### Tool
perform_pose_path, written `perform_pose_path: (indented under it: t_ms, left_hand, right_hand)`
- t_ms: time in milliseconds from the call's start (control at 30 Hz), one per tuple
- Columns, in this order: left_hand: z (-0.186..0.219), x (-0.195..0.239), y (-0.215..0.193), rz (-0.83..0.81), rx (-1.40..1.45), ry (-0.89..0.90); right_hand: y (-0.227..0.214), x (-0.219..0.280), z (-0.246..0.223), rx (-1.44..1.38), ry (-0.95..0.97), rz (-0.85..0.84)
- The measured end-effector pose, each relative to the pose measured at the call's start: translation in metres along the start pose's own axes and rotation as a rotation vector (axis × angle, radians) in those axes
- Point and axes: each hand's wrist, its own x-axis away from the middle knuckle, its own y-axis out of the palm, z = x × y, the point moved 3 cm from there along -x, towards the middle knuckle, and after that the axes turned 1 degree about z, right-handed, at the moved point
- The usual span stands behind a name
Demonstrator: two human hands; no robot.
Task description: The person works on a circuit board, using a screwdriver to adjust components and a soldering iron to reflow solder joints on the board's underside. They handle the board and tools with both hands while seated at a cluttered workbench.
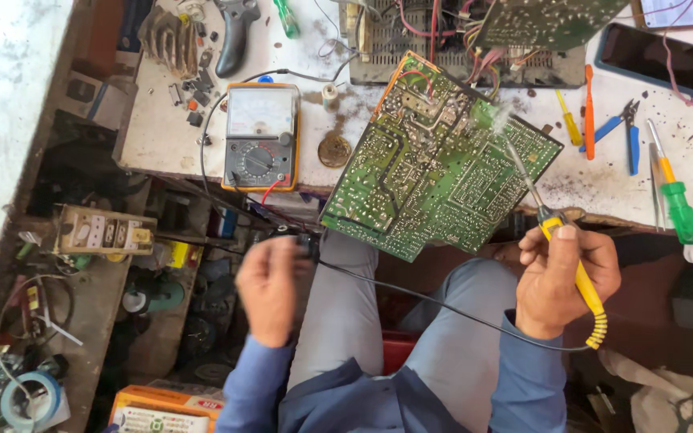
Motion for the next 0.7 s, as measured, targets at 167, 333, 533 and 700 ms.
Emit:
perform_pose_path:
  t_ms: [167,333,533,700]
  left_hand:
    - [0.028,0.002,-0.027,0.243,0.106,0.395]
    - [0.001,0.003,0.012,-0.083,0.024,0.114]
    - [-0.039,0.020,0.059,-0.336,0.121,-0.187]
    - [-0.044,0.015,0.079,-0.367,0.268,-0.215]
  right_hand:
    - [0.002,0.009,0.004,0.044,0.026,-0.033]
    - [0.022,0.020,0.005,0.143,-0.077,-0.181]
    - [0.044,0.012,0.007,0.351,-0.244,-0.312]
    - [0.058,0.006,0.011,0.350,-0.216,-0.307]
